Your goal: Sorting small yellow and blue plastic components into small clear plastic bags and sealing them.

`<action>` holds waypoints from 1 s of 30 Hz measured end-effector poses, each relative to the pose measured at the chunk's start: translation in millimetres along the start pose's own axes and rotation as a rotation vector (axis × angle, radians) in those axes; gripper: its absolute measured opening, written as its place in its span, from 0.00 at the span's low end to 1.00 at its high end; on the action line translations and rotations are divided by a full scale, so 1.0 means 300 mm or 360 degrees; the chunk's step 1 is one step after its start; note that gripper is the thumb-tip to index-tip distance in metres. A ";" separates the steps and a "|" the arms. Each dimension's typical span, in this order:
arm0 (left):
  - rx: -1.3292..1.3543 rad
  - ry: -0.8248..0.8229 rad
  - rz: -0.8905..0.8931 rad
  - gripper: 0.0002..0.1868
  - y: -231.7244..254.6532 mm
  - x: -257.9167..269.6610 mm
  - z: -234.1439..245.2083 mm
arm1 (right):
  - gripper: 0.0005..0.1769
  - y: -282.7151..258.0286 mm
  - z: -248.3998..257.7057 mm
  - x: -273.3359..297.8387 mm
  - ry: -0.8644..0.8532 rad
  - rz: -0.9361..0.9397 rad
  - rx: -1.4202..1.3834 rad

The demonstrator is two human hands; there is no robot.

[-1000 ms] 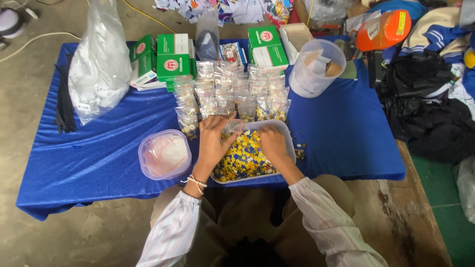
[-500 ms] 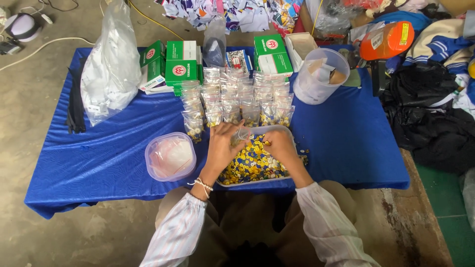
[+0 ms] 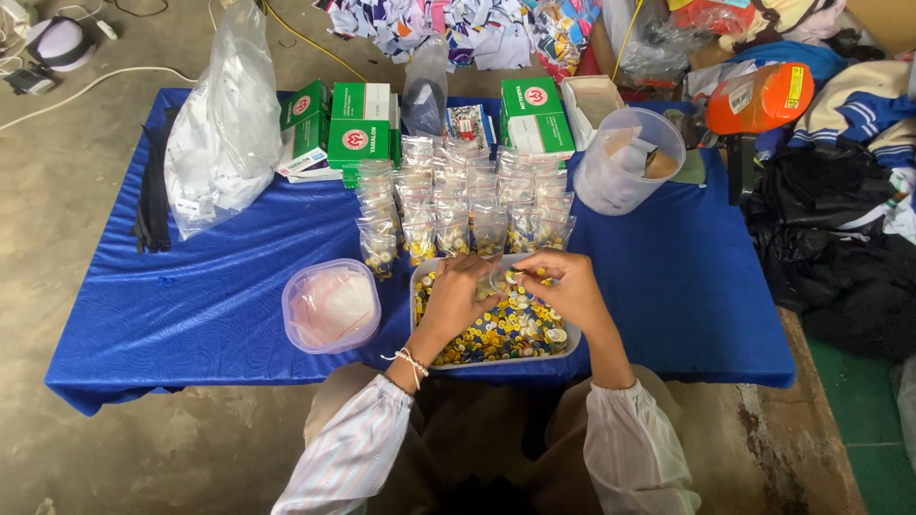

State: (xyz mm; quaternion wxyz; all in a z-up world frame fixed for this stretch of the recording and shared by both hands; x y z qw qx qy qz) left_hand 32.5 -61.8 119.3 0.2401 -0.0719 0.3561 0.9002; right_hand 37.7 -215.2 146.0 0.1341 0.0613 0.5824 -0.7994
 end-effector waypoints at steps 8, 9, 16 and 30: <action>-0.0013 -0.0055 0.0034 0.19 0.005 -0.002 -0.004 | 0.12 -0.051 -0.048 -0.005 -0.0069 0.0070 0.0265; -0.0019 -0.0044 0.0027 0.18 0.007 -0.002 0.000 | 0.12 -0.058 -0.043 -0.006 -0.0050 0.0079 0.0277; -0.0004 -0.0077 0.0061 0.21 -0.012 -0.003 -0.023 | 0.09 -0.096 -0.051 -0.006 0.0003 0.0207 0.0297; 0.0177 0.0183 0.0194 0.22 -0.136 0.013 0.003 | 0.10 0.222 -0.016 -0.014 -0.0186 -0.0015 0.0719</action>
Point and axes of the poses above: each hand's wrist, its own x-axis away from the middle knuckle, its own z-axis out of the back of the hand, y = z × x, the point moved 9 cm from there along -x, towards the middle knuckle, and after that the axes turned 2 degrees about y, right-handed, at the moved point
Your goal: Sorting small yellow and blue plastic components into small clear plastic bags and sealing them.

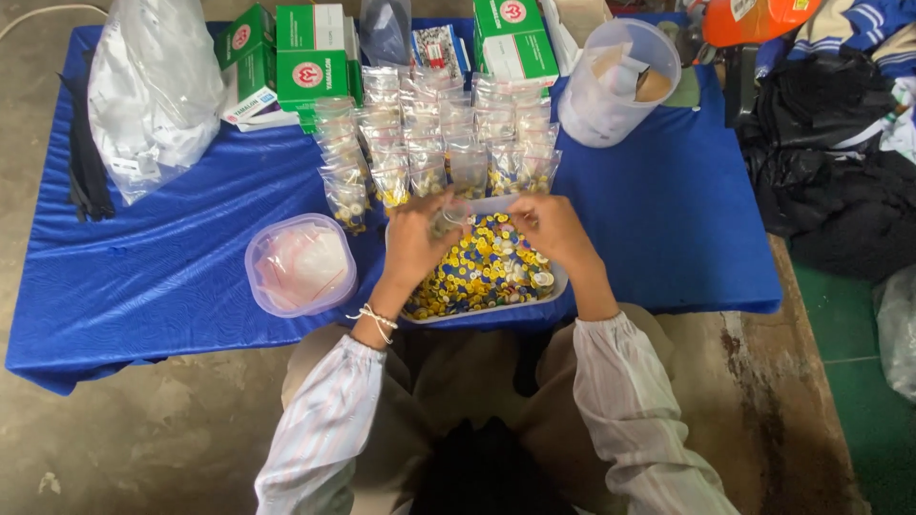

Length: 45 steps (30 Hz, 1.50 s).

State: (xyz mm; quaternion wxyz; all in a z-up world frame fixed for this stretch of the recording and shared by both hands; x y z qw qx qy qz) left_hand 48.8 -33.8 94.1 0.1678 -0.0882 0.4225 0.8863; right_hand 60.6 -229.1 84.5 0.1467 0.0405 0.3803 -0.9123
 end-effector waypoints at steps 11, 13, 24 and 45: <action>-0.0069 0.0176 -0.0086 0.25 0.021 0.011 0.106 | 0.19 0.207 -0.335 0.031 -0.0412 -0.0210 0.0727; -0.0094 0.0204 -0.0112 0.26 0.004 0.001 0.090 | 0.21 0.243 -0.367 0.017 -0.0366 -0.0217 0.0786; 0.0066 0.0113 -0.0124 0.24 0.048 0.003 0.074 | 0.06 -0.053 -0.040 -0.013 -0.0002 -0.0035 -0.0353; 0.0371 0.0252 -0.0045 0.22 0.072 -0.015 0.126 | 0.23 0.044 -0.244 0.020 -0.0296 -0.0082 0.0474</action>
Point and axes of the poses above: each hand's wrist, its own x-axis away from the middle knuckle, its own z-axis out of the back of the hand, y = z × x, the point moved 9 cm from there along -x, towards the middle knuckle, and after that the axes turned 2 degrees about y, right-handed, at the moved point
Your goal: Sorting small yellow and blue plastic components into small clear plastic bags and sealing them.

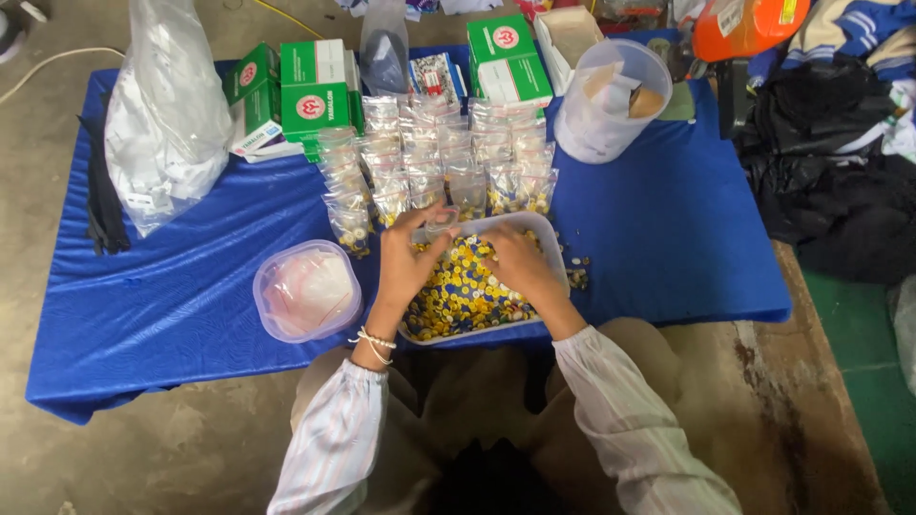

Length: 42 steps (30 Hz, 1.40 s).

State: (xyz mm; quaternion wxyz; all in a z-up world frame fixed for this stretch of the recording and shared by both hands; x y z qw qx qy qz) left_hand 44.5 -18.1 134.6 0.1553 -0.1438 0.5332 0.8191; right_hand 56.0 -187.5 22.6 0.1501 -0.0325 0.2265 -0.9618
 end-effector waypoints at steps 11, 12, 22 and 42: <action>-0.0103 0.0008 -0.0039 0.24 -0.040 0.008 -0.005 | 0.11 0.060 -0.112 -0.054 0.0005 -0.0109 -0.0096; -0.0218 -0.0032 -0.0106 0.27 -0.049 0.007 -0.022 | 0.11 0.078 -0.110 -0.062 0.0037 -0.0133 -0.0175; -0.0648 -0.0482 -0.0145 0.26 -0.031 0.043 -0.154 | 0.14 -0.149 0.313 0.044 0.0563 0.0177 -0.1077; -0.0439 -0.0472 -0.0098 0.23 -0.050 0.052 -0.197 | 0.10 -0.112 0.245 0.016 0.0401 0.0128 -0.0975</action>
Point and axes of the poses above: each hand's wrist, its own x-axis away from the middle knuckle, its own z-axis out of the back of the hand, y = z × x, the point moved 9 cm from there along -x, towards the middle knuckle, and after that the axes turned 2 degrees about y, right-handed, at the moved point
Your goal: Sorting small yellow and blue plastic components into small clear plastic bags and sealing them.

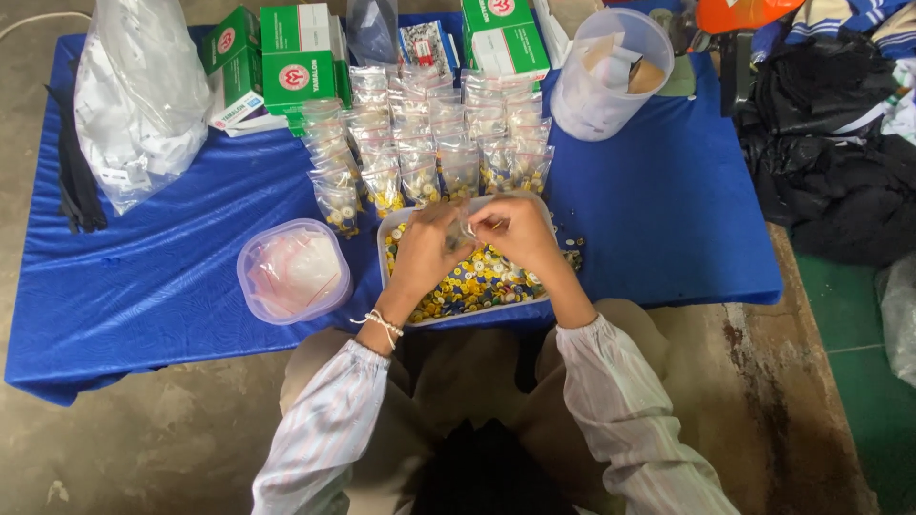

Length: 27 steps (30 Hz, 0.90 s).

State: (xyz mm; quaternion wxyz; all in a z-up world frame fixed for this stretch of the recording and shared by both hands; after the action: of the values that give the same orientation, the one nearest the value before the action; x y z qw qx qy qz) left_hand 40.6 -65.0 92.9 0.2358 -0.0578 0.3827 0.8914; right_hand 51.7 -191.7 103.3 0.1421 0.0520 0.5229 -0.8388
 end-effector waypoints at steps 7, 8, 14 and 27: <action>-0.0174 -0.0130 -0.0040 0.31 -0.047 0.002 -0.023 | 0.14 0.060 0.047 -0.008 -0.0044 -0.0234 -0.0166; -0.0228 -0.0061 -0.0082 0.29 -0.016 0.011 0.000 | 0.14 0.069 0.047 -0.005 -0.0045 -0.0239 -0.0141; -0.0185 0.0189 -0.0242 0.28 0.009 0.028 0.016 | 0.11 0.033 0.024 0.002 0.0003 -0.0157 0.0052; 0.0063 0.0465 -0.0145 0.19 -0.029 0.028 0.166 | 0.10 0.430 -0.008 0.086 -0.0258 -0.0342 0.1105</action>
State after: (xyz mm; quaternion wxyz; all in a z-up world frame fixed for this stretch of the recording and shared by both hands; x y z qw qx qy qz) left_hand 41.0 -21.2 119.8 0.2189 -0.1995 0.4274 0.8542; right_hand 64.8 -247.7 -15.2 0.0681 -0.0248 0.1967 -0.9778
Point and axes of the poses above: each hand's wrist, its own x-axis away from the middle knuckle, its own z-axis out of the back of the hand, y = z × x, the point moved 9 cm from there along -x, towards the middle knuckle, and after that the axes turned 2 degrees about y, right-handed, at the moved point
